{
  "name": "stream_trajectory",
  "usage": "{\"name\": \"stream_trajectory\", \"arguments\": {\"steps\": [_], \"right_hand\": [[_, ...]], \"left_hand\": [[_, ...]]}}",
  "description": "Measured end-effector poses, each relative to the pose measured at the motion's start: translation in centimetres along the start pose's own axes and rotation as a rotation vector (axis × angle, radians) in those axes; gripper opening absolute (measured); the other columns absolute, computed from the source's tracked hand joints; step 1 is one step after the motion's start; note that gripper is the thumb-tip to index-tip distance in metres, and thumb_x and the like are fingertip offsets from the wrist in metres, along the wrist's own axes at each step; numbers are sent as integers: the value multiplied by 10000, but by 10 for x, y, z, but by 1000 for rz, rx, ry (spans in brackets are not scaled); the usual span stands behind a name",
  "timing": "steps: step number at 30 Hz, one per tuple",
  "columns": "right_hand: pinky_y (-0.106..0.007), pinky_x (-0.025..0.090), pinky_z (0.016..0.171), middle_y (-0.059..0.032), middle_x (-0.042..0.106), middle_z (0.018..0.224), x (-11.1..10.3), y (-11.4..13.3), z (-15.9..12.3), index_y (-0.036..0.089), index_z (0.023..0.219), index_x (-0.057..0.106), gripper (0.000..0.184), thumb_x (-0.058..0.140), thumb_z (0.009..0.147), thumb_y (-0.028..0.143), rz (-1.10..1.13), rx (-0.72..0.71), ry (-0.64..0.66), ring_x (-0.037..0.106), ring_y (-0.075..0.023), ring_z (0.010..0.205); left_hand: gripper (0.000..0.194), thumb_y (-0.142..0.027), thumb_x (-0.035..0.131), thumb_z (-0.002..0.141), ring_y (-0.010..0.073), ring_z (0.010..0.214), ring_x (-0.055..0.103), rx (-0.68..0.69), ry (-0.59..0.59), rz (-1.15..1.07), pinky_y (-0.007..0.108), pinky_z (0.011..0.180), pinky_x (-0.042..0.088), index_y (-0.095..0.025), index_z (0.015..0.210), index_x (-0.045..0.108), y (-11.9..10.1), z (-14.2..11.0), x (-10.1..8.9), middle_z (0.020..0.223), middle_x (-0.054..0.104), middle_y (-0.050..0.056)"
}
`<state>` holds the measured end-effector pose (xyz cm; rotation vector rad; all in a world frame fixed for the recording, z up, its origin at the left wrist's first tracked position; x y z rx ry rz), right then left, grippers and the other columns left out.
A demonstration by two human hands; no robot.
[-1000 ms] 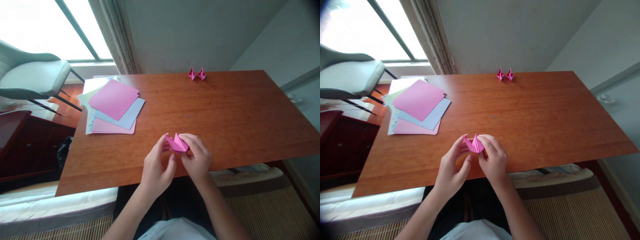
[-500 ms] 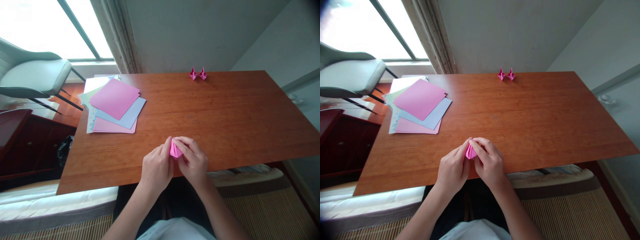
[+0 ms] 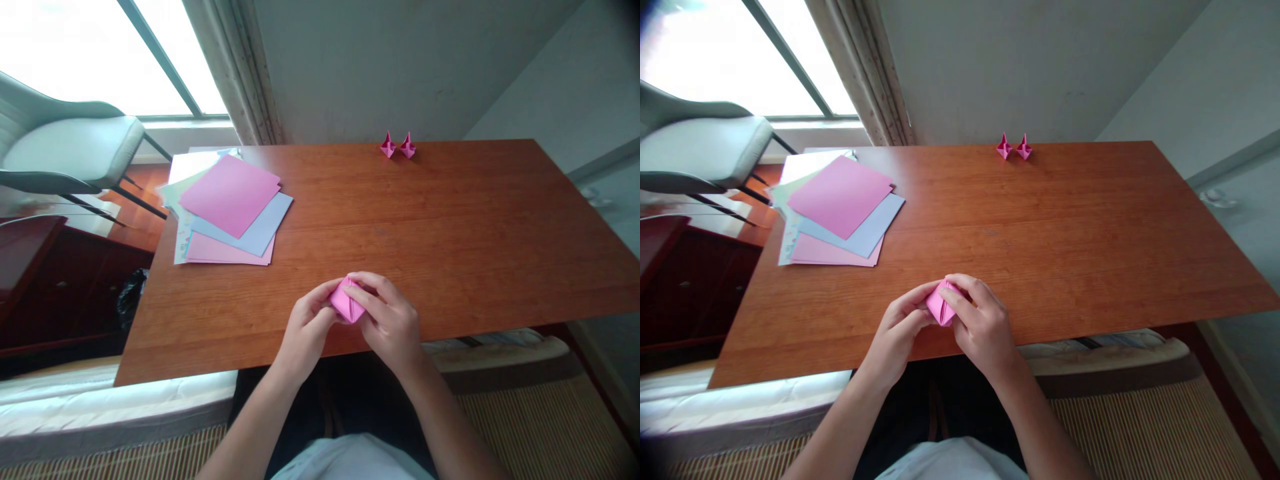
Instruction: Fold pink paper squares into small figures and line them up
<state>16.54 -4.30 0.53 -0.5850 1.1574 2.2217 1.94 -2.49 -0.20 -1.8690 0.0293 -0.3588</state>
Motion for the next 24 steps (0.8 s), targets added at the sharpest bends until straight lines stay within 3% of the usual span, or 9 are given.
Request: {"name": "stream_trajectory", "arguments": {"steps": [5, 9, 14, 17, 24], "right_hand": [[-432, 571, 971, -94, 674, 1251, -2, 2, 4, 252, 1265, 663, 452, 512, 896, 40, 14, 9, 91, 644, -239, 1131], [-457, 549, 988, -79, 652, 1320, -8, 4, 7, 256, 1278, 658, 450, 470, 913, 74, 155, 67, 162, 615, -244, 1168], [-397, 561, 944, -61, 717, 1192, -11, -10, 6, 262, 1198, 691, 289, 490, 991, 244, 394, 405, 55, 668, -226, 1105], [-329, 586, 836, -63, 753, 1076, -5, -18, 5, 226, 1087, 729, 232, 583, 973, 366, 541, 600, 92, 710, -218, 1003], [-291, 587, 781, -63, 758, 1026, 0, -26, 6, 211, 1080, 729, 271, 697, 900, 411, 761, 768, 194, 703, -199, 931]], "left_hand": [[351, -328, 688, 881, 225, 1000, 706, -89, 16, -135, 290, 842, 578, -148, 1180, 712, 0, 0, 3, 1106, 754, 109], [364, -274, 785, 818, 164, 912, 690, -58, -59, -78, 227, 795, 555, -140, 1148, 709, 0, 2, 4, 1053, 759, 85], [376, -258, 810, 789, 151, 845, 686, -49, -63, -69, 225, 738, 566, -140, 1129, 702, 3, 4, 3, 994, 758, 69], [395, -269, 834, 762, 153, 827, 687, -55, -49, -67, 226, 708, 572, -143, 1112, 700, 3, 5, 3, 958, 752, 58], [441, -330, 833, 769, 140, 774, 664, -72, -20, -96, 219, 660, 553, -121, 1133, 697, 3, 6, 3, 943, 748, 73]]}}
Point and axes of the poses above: each hand's wrist, its own z-axis towards the middle knuckle, its own x-axis out of the palm, y = z × x, the point moved 3 cm from there along z, towards the middle knuckle
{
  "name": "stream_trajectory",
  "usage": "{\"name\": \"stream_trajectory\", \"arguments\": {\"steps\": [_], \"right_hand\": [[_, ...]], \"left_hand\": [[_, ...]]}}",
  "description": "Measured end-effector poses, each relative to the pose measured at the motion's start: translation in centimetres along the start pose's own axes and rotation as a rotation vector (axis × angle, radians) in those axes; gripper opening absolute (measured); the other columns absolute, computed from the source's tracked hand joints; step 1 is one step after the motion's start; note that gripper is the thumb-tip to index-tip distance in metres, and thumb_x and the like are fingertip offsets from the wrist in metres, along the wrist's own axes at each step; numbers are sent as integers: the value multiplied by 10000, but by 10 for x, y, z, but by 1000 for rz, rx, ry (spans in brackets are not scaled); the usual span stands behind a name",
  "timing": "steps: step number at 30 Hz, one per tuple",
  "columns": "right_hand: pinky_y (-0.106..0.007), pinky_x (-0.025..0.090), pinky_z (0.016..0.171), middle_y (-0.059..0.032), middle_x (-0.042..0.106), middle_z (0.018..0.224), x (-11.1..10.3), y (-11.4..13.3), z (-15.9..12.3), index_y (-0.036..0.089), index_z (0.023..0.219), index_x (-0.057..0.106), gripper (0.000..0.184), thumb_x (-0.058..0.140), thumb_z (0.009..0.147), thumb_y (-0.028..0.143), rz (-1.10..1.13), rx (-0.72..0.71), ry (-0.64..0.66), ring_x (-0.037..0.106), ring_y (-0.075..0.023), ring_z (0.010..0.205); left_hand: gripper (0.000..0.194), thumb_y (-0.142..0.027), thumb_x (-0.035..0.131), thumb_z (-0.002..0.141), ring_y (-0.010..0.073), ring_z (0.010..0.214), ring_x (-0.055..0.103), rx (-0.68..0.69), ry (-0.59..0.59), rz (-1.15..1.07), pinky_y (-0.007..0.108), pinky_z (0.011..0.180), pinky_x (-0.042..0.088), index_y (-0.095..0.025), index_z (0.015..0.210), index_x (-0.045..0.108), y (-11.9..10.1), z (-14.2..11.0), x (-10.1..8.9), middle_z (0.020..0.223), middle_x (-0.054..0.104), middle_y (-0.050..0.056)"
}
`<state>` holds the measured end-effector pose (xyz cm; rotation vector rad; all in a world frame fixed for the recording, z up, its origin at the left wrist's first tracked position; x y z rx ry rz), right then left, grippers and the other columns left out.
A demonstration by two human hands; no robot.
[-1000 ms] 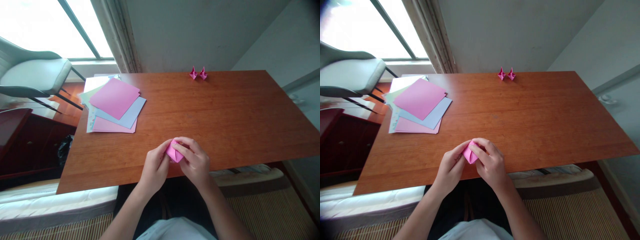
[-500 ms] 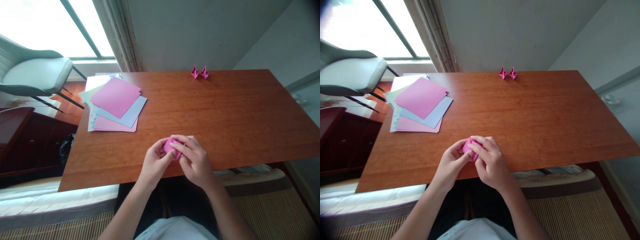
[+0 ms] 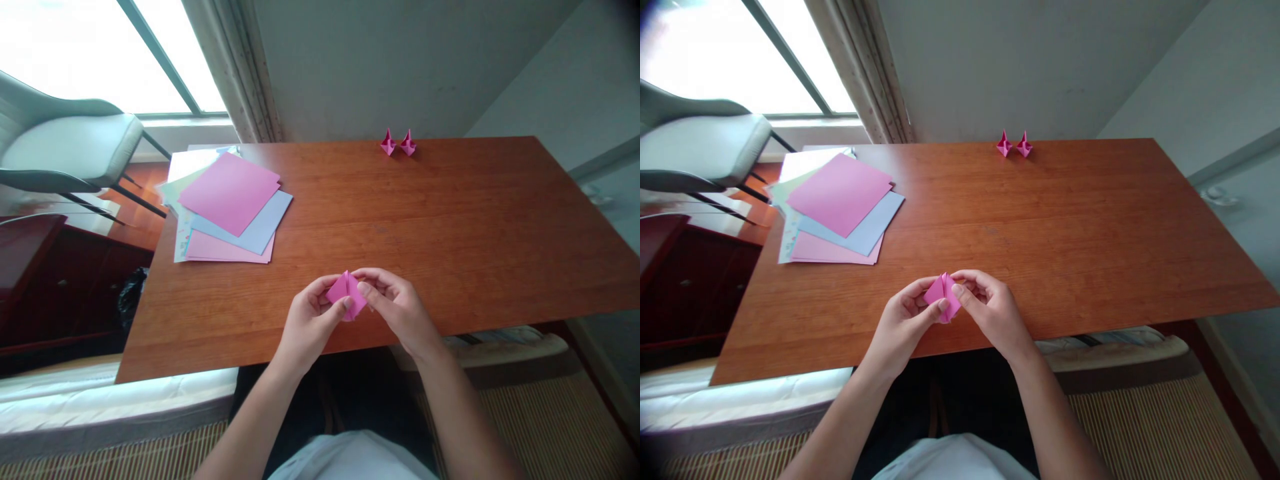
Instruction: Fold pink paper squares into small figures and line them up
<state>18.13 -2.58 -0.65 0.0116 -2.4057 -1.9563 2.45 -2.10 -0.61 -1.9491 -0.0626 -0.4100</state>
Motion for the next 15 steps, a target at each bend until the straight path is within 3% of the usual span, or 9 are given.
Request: {"name": "stream_trajectory", "arguments": {"steps": [15], "right_hand": [[-266, 558, 759, -26, 742, 961, -4, -3, -4, 239, 1025, 743, 183, 737, 880, 351, 10, 0, -15, 673, -159, 858]], "left_hand": [[363, -293, 779, 841, 166, 839, 688, 43, 48, 39, 233, 738, 560, -140, 1167, 733, 3, -4, 0, 991, 774, 86]]}}
Point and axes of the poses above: each hand's wrist, its own z-axis towards the middle knuckle, its own x-axis out of the palm, y = z × x, the point moved 3 cm from there along z, towards the middle knuckle
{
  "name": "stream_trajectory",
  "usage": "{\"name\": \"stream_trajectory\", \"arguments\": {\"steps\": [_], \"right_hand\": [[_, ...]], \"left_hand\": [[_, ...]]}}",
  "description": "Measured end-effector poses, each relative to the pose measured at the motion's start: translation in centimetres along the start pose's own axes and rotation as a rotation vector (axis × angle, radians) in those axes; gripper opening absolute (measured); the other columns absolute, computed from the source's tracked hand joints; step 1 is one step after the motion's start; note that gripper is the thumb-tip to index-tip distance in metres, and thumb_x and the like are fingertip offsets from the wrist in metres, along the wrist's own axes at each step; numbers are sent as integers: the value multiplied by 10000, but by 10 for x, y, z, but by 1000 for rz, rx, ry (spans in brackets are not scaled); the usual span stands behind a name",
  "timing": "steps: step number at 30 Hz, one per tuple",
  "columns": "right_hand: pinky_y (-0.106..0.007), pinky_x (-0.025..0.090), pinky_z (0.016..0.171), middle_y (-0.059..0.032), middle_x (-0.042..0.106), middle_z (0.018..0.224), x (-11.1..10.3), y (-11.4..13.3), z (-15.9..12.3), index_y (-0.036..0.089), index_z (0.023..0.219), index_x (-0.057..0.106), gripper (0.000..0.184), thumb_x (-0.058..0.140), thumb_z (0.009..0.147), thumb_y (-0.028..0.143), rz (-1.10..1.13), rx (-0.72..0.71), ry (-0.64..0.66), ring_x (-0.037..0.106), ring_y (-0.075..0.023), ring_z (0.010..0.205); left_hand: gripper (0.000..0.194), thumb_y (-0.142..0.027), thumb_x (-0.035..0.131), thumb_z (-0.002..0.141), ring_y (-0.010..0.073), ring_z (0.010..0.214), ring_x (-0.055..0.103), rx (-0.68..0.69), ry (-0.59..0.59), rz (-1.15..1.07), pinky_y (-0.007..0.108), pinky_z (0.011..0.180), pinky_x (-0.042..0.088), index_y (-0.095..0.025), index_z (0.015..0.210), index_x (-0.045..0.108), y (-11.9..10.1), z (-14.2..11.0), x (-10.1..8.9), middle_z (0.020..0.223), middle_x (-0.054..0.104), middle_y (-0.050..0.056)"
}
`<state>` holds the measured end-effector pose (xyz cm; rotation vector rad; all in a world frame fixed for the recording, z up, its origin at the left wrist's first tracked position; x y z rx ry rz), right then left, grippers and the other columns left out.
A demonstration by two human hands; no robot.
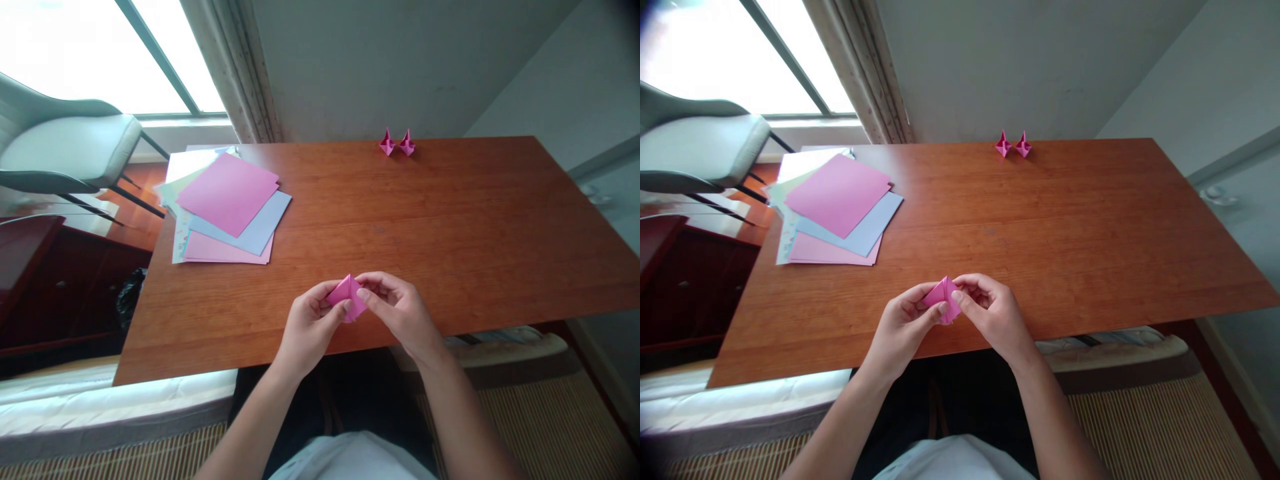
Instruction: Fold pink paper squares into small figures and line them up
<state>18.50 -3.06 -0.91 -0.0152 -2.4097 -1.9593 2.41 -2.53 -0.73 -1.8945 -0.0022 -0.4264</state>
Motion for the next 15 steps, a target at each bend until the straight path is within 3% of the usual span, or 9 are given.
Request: {"name": "stream_trajectory", "arguments": {"steps": [10, 15], "right_hand": [[-257, 547, 776, -18, 739, 959, 1, 1, 1, 240, 994, 743, 137, 733, 880, 316, 9, -6, 14, 670, -150, 869], [-243, 548, 759, -13, 737, 933, 0, 2, 2, 237, 973, 734, 120, 726, 886, 320, 33, -5, -19, 672, -142, 848]], "left_hand": [[338, -333, 771, 846, 146, 801, 657, -35, 25, -4, 225, 717, 552, -122, 1106, 735, -3, 0, 0, 944, 751, 79], [336, -337, 841, 763, 130, 734, 649, -113, 13, -9, 218, 674, 551, -120, 985, 710, -6, 1, 4, 841, 716, 38]]}}
Point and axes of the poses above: each hand's wrist, its own z-axis towards the middle knuckle, its own x-axis out of the palm, y = z × x, the point moved 3 cm from there along z, towards the middle knuckle
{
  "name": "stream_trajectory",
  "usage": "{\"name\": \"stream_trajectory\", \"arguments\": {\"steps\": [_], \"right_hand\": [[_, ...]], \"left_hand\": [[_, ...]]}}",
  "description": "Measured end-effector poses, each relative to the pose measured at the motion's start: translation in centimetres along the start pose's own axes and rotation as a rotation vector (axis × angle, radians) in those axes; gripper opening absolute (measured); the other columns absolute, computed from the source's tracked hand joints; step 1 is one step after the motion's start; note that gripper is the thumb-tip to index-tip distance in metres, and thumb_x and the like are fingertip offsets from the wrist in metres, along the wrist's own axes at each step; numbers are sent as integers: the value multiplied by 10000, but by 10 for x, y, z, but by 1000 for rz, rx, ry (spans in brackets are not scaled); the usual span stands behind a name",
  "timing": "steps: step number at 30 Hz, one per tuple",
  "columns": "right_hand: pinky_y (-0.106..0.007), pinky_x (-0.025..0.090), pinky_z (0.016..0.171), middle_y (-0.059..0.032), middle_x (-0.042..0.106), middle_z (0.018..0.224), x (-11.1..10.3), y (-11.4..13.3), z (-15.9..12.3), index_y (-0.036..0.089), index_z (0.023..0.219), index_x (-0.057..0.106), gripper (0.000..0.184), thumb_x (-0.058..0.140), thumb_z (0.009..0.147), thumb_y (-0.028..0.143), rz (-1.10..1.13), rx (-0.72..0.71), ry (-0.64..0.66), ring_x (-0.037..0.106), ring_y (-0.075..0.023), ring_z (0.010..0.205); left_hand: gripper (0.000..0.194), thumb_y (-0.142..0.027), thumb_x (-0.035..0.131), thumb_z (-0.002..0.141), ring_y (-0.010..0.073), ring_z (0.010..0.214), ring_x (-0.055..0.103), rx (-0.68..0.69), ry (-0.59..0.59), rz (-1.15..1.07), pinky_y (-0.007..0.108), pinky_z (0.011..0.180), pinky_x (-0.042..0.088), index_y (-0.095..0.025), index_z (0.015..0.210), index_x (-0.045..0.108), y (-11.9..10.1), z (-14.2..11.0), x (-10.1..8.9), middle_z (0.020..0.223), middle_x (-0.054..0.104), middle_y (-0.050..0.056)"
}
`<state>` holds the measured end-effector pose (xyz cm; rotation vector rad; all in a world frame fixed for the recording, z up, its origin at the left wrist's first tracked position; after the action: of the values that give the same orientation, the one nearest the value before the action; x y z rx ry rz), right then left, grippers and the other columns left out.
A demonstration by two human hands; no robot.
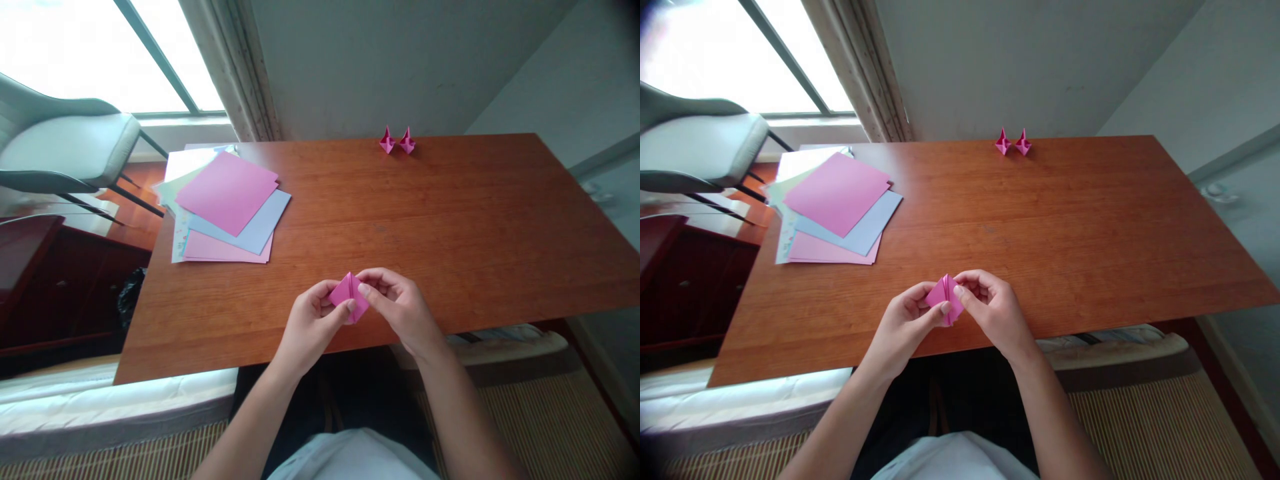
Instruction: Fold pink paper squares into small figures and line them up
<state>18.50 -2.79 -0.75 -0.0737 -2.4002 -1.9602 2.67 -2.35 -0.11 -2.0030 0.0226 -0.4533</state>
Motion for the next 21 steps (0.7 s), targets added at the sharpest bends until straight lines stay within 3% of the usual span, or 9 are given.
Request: {"name": "stream_trajectory", "arguments": {"steps": [3, 8, 12, 15, 21], "right_hand": [[-255, 546, 764, -21, 732, 934, -1, 2, 1, 231, 961, 731, 128, 724, 887, 334, -18, -15, -25, 670, -152, 857], [-271, 540, 770, -34, 733, 975, 0, 6, 1, 227, 999, 727, 186, 703, 898, 380, -39, 0, -19, 670, -170, 882], [-238, 491, 629, -19, 705, 888, 0, 6, -2, 216, 1024, 701, 260, 651, 930, 454, -51, 42, 0, 631, -141, 750], [-224, 437, 552, 10, 650, 766, 0, 5, -9, 211, 999, 659, 286, 626, 943, 490, -49, 78, 1, 568, -121, 646], [-243, 449, 618, -5, 646, 766, 10, 7, -22, 199, 840, 650, 303, 578, 975, 461, -175, 27, 79, 577, -137, 692]], "left_hand": [[315, -309, 875, 717, 110, 657, 639, -38, 11, 16, 193, 619, 530, -123, 874, 676, -1, 1, 2, 740, 686, 4], [306, -314, 859, 741, 103, 605, 633, -54, 22, 11, 189, 585, 516, -117, 872, 665, -3, 3, 1, 702, 697, 9], [289, -309, 857, 745, 106, 617, 638, -33, -1, -6, 190, 594, 517, -111, 865, 683, -3, 3, 0, 710, 708, 18], [276, -303, 855, 748, 108, 635, 637, -2, -40, -25, 188, 599, 513, -114, 868, 694, -2, 2, -1, 728, 717, 23], [276, -347, 848, 752, 117, 648, 619, 87, -184, -49, 211, 629, 508, -138, 831, 687, -2, 3, -1, 719, 688, 5]]}}
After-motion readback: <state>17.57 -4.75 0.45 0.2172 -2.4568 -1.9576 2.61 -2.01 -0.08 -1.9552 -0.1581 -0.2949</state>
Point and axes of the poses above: each hand's wrist, its own z-axis towards the middle knuckle, its own x-axis out of the palm, y = z × x, the point moved 3 cm from there along z, towards the middle knuckle
